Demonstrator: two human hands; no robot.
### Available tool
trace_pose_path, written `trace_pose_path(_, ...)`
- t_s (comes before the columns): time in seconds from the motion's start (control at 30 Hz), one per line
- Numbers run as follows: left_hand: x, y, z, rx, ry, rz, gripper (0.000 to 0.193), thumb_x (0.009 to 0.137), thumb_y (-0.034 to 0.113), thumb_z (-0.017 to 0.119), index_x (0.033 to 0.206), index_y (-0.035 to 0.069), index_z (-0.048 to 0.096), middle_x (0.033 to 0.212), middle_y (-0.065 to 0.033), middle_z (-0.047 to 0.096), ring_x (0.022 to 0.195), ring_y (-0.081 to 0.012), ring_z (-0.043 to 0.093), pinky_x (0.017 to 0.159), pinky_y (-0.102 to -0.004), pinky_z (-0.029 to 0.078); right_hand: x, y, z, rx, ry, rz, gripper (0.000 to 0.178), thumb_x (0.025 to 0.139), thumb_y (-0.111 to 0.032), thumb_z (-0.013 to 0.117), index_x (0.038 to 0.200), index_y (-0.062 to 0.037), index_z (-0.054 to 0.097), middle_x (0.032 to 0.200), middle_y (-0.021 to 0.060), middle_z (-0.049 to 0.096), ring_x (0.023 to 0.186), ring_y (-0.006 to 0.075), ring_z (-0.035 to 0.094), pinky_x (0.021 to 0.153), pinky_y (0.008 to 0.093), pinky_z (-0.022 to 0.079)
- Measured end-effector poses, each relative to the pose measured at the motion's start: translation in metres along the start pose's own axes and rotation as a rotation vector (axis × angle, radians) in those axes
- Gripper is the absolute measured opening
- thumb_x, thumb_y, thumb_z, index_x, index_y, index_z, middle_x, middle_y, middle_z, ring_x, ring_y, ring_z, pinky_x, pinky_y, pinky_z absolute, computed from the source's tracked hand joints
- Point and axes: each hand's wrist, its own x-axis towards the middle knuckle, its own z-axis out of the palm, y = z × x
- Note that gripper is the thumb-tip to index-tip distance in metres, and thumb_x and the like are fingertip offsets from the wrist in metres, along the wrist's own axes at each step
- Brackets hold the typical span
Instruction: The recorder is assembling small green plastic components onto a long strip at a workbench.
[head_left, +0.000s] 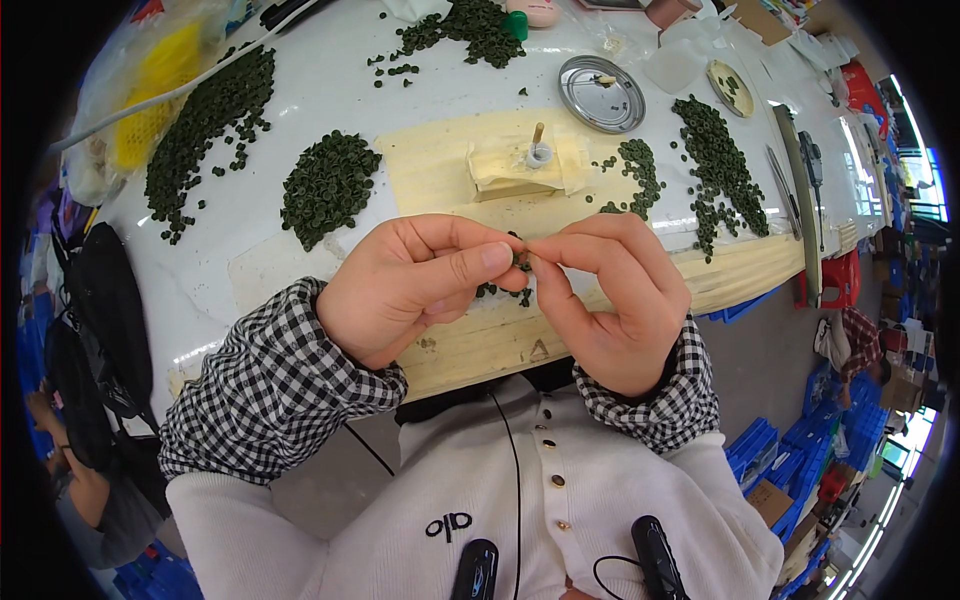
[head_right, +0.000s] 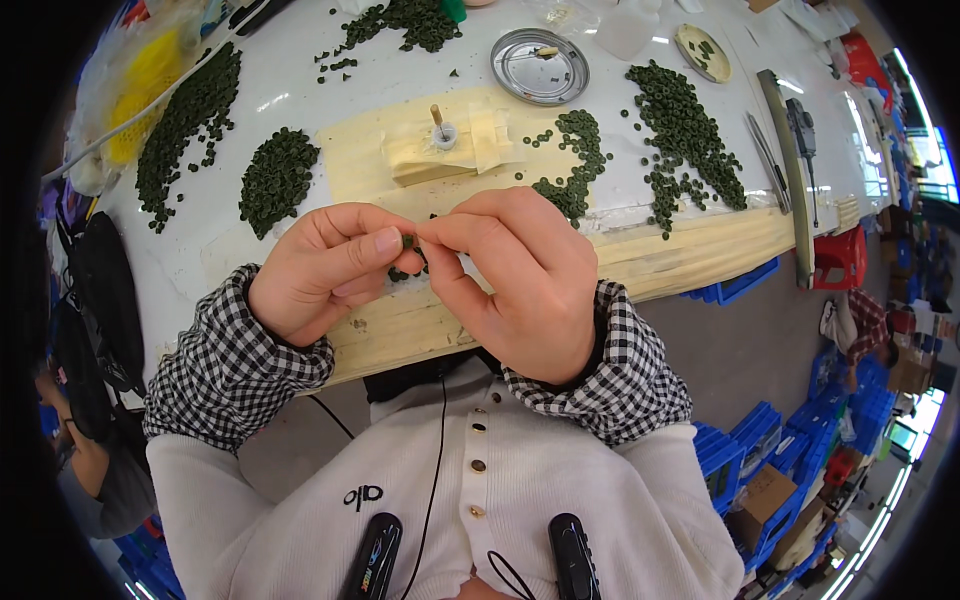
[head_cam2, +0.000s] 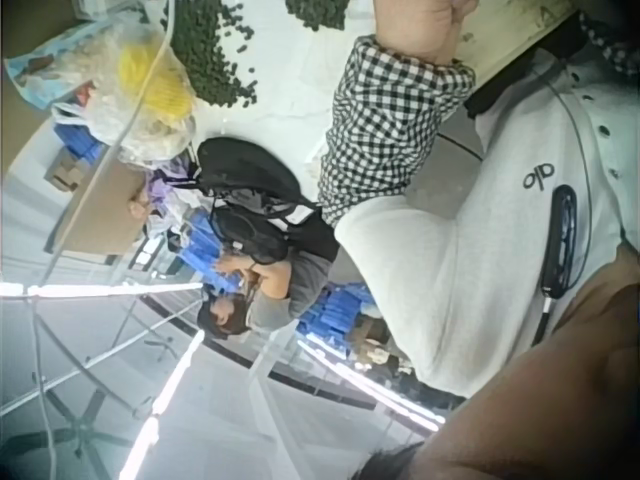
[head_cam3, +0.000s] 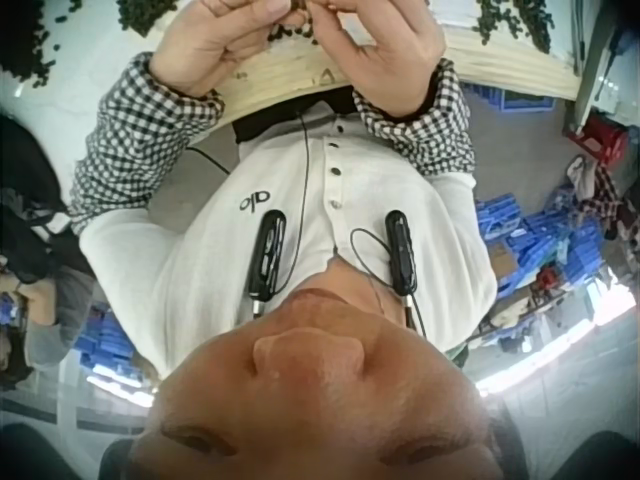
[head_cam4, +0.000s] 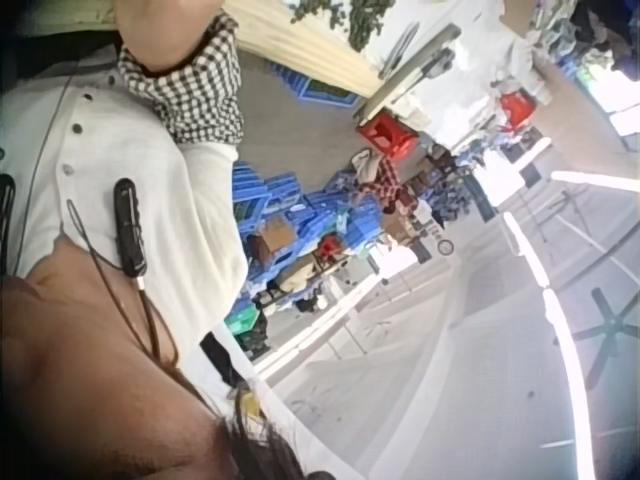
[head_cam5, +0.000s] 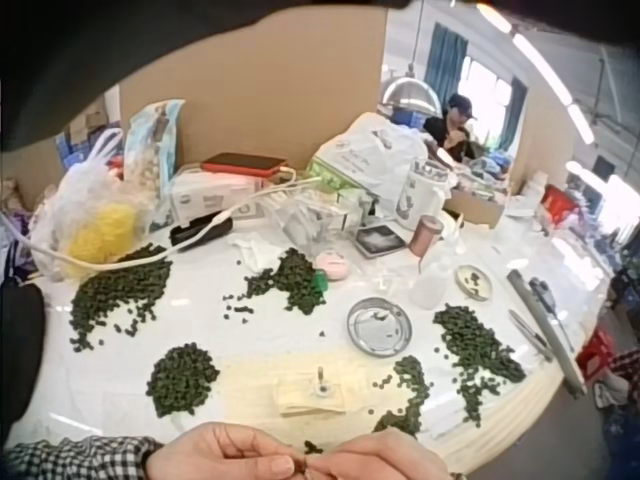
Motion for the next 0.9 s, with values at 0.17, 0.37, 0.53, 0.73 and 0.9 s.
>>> trace_pose_path(0.17, -0.001, 0.001, 0.001, 0.028, 0.015, -0.014, 0.018, 0.088, 0.013, 0.058, 0.099, 0.0, 0.062, 0.085, -0.0082, 0.066, 0.05, -0.0015, 0.036, 0.045, -0.0147, 0.029, -0.001, 0.005, 0.007, 0.003, 0.075, -0.069, 0.021, 0.065, 0.006, 0.069, 0.084, -0.001, 0.064, 0.077, 0.0085, 0.057, 0.061, 0.0211, 0.057, 0.051, 0.0287, 0.046)
trace_pose_path(0.37, -0.001, 0.0, -0.001, 0.032, 0.015, 0.007, 0.017, 0.09, 0.01, 0.053, 0.1, -0.001, 0.06, 0.086, -0.0085, 0.065, 0.049, -0.0016, 0.036, 0.044, -0.0156, 0.029, -0.005, 0.001, 0.01, -0.039, 0.076, -0.099, 0.024, 0.064, 0.007, 0.069, 0.086, -0.0004, 0.064, 0.076, 0.0088, 0.057, 0.06, 0.0212, 0.057, 0.051, 0.0281, 0.047)
trace_pose_path(0.53, 0.0, -0.002, -0.002, 0.028, 0.003, 0.015, 0.016, 0.091, 0.011, 0.053, 0.099, -0.001, 0.06, 0.084, -0.0062, 0.064, 0.049, -0.0017, 0.034, 0.044, -0.0156, 0.029, -0.007, -0.003, 0.006, 0.003, 0.036, -0.081, 0.026, 0.065, 0.007, 0.068, 0.09, 0.001, 0.064, 0.078, 0.0093, 0.058, 0.061, 0.0211, 0.057, 0.052, 0.0276, 0.047)
trace_pose_path(0.73, 0.0, -0.001, 0.002, 0.077, 0.059, 0.131, 0.014, 0.09, 0.011, 0.054, 0.096, 0.0, 0.061, 0.081, -0.0043, 0.063, 0.05, -0.0013, 0.034, 0.045, -0.0162, 0.028, -0.009, -0.009, 0.013, 0.037, 0.041, -0.008, 0.027, 0.067, 0.008, 0.068, 0.093, 0.0015, 0.065, 0.078, 0.0099, 0.058, 0.065, 0.0212, 0.058, 0.055, 0.0276, 0.048)
trace_pose_path(0.9, 0.0, 0.0, 0.005, 0.248, 0.13, 0.205, 0.013, 0.088, 0.011, 0.057, 0.094, 0.0, 0.061, 0.079, -0.0047, 0.064, 0.05, -0.0016, 0.034, 0.045, -0.0169, 0.028, -0.007, -0.011, 0.01, 0.103, 0.01, 0.059, 0.026, 0.067, 0.008, 0.068, 0.092, 0.0005, 0.065, 0.078, 0.0099, 0.058, 0.066, 0.0206, 0.058, 0.057, 0.0268, 0.048)
